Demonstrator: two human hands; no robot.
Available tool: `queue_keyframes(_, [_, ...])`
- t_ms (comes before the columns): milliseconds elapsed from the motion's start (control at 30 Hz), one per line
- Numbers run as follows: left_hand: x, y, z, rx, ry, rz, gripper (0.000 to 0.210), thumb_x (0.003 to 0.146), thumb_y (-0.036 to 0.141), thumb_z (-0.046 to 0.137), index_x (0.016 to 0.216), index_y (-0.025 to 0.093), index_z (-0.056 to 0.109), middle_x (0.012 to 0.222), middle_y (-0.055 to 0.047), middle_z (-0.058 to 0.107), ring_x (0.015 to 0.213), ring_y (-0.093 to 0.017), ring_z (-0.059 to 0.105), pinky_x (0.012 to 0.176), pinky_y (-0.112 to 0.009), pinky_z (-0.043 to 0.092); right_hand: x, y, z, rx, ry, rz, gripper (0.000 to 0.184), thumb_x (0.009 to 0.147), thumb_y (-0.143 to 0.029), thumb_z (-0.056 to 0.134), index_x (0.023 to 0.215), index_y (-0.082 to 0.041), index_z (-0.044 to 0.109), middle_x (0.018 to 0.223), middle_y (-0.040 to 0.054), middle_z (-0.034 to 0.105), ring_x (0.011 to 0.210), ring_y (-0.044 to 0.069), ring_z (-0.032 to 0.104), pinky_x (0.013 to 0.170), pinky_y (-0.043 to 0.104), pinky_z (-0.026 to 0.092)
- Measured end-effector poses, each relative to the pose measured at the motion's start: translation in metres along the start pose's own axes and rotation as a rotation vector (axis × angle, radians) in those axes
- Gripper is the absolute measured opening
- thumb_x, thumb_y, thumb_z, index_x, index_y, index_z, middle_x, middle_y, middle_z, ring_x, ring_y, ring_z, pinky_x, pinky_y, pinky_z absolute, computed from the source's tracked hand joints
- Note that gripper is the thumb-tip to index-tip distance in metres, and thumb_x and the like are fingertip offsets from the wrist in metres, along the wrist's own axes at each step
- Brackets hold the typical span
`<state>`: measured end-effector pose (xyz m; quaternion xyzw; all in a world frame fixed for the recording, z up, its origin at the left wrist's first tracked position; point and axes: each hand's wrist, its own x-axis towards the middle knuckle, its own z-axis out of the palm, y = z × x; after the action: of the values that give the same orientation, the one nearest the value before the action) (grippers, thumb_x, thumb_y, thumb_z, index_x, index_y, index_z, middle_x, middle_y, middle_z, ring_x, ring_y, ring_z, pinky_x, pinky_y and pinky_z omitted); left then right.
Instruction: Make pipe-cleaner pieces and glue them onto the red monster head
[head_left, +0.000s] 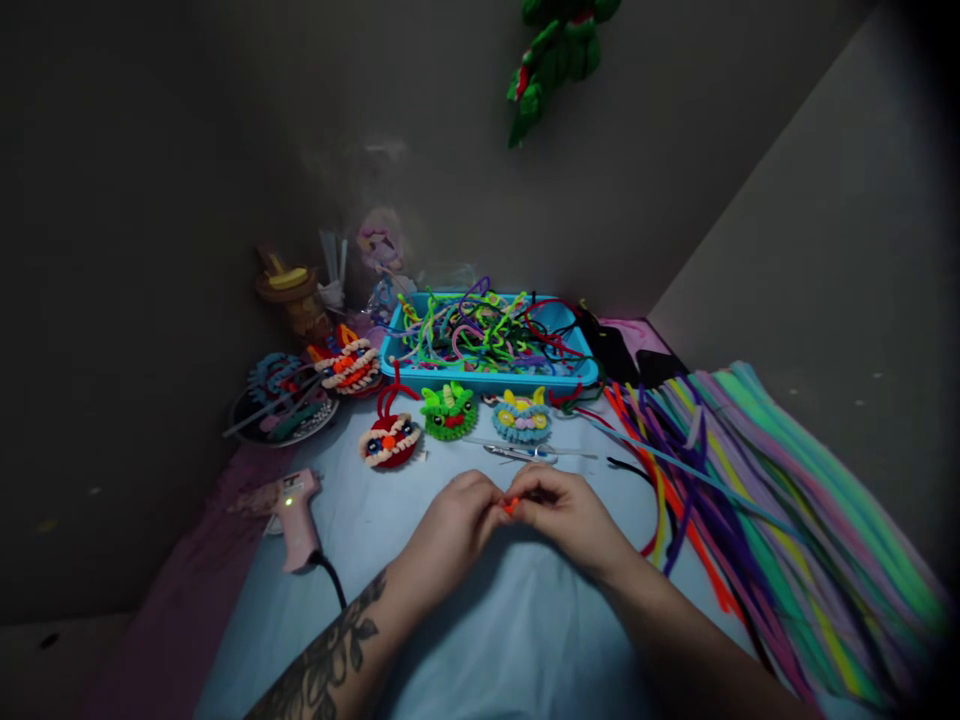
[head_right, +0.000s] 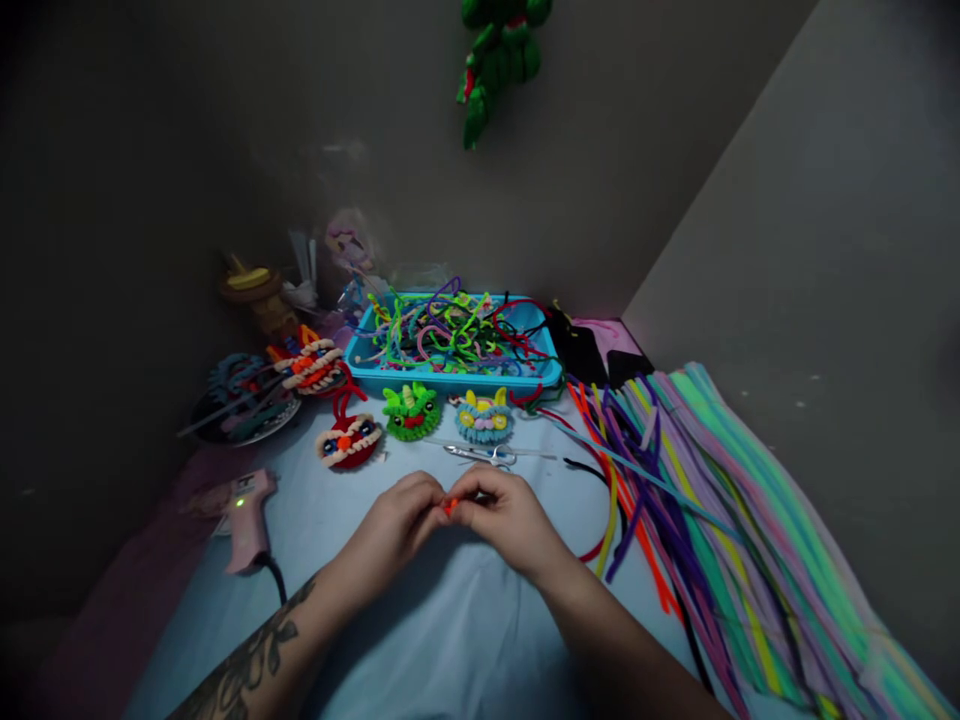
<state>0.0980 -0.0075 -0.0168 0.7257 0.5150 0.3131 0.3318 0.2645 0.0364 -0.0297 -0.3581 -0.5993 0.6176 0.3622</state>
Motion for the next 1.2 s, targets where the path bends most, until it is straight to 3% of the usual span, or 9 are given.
queue_keyframes(133, [0.000, -0.003, 0.003, 0.134, 0.080, 0.144, 0.020, 0.090, 0.021, 0.046, 0.075, 0.016, 0.058, 0.075, -0.005, 0.058, 0.075, -0.016, 0.052, 0.068, -0.027, 0.044, -0.001, 0.007, 0.006, 0.288, 0.009, 0.230, 0.035, 0.062, -0.040, 0.079, 0.074, -0.018, 0.054, 0.060, -0.0048, 0.056, 0.047, 0.007, 0.047, 0.040, 0.017, 0.032])
queue_keyframes(233, [-0.003, -0.006, 0.004, 0.246, 0.164, 0.249, 0.021, 0.091, 0.020, 0.044, 0.077, 0.015, 0.059, 0.076, -0.006, 0.059, 0.074, -0.017, 0.051, 0.066, -0.027, 0.044, -0.003, 0.007, 0.009, 0.360, -0.074, 0.353, 0.038, 0.063, -0.046, 0.078, 0.072, -0.015, 0.056, 0.060, -0.0023, 0.058, 0.042, 0.005, 0.043, 0.036, 0.016, 0.028])
queue_keyframes(333, [-0.006, -0.007, 0.004, 0.337, 0.223, 0.331, 0.021, 0.092, 0.019, 0.042, 0.083, 0.015, 0.061, 0.077, -0.007, 0.059, 0.074, -0.017, 0.051, 0.065, -0.028, 0.044, -0.004, 0.006, 0.012, 0.379, -0.066, 0.408, 0.039, 0.063, -0.049, 0.077, 0.067, -0.014, 0.059, 0.056, -0.0027, 0.055, 0.040, 0.004, 0.040, 0.035, 0.015, 0.025])
queue_keyframes(500, [-0.006, -0.005, 0.005, 0.331, 0.337, 0.371, 0.014, 0.090, 0.018, 0.048, 0.084, 0.015, 0.061, 0.074, -0.006, 0.061, 0.070, -0.015, 0.052, 0.063, -0.027, 0.044, -0.004, 0.006, 0.012, 0.311, -0.003, 0.355, 0.039, 0.063, -0.049, 0.077, 0.066, -0.014, 0.060, 0.051, -0.0044, 0.052, 0.038, 0.003, 0.035, 0.035, 0.016, 0.021])
queue_keyframes(667, [-0.005, -0.006, 0.005, 0.234, 0.397, 0.347, 0.009, 0.085, 0.020, 0.056, 0.078, 0.017, 0.061, 0.072, -0.005, 0.061, 0.069, -0.015, 0.053, 0.066, -0.027, 0.045, -0.005, -0.001, 0.008, 0.165, -0.059, 0.251, 0.037, 0.070, -0.050, 0.071, 0.070, -0.014, 0.062, 0.051, -0.0054, 0.048, 0.040, 0.004, 0.036, 0.038, 0.018, 0.024])
queue_keyframes(933, [-0.003, 0.000, 0.000, -0.132, 0.312, 0.071, 0.010, 0.076, 0.023, 0.068, 0.070, 0.017, 0.063, 0.073, -0.004, 0.062, 0.071, -0.015, 0.058, 0.065, -0.025, 0.046, -0.009, -0.008, 0.006, -0.011, -0.019, 0.050, 0.027, 0.079, -0.044, 0.061, 0.077, -0.017, 0.061, 0.061, -0.0032, 0.052, 0.050, 0.009, 0.043, 0.047, 0.021, 0.034])
queue_keyframes(1067, [0.003, 0.002, -0.002, -0.422, 0.160, -0.177, 0.014, 0.069, 0.027, 0.072, 0.066, 0.015, 0.066, 0.070, -0.004, 0.063, 0.068, -0.015, 0.058, 0.064, -0.026, 0.045, -0.010, -0.008, 0.004, -0.179, 0.030, -0.138, 0.017, 0.084, -0.033, 0.057, 0.077, -0.018, 0.062, 0.071, 0.0000, 0.058, 0.067, 0.013, 0.054, 0.062, 0.024, 0.042])
queue_keyframes(1200, [0.005, -0.001, 0.001, -0.697, 0.060, -0.337, 0.025, 0.063, 0.034, 0.076, 0.071, 0.012, 0.068, 0.069, -0.003, 0.063, 0.064, -0.014, 0.057, 0.062, -0.026, 0.045, -0.012, -0.009, 0.004, -0.252, 0.052, -0.233, 0.011, 0.085, -0.026, 0.056, 0.079, -0.019, 0.061, 0.073, 0.0002, 0.057, 0.070, 0.014, 0.055, 0.065, 0.024, 0.042])
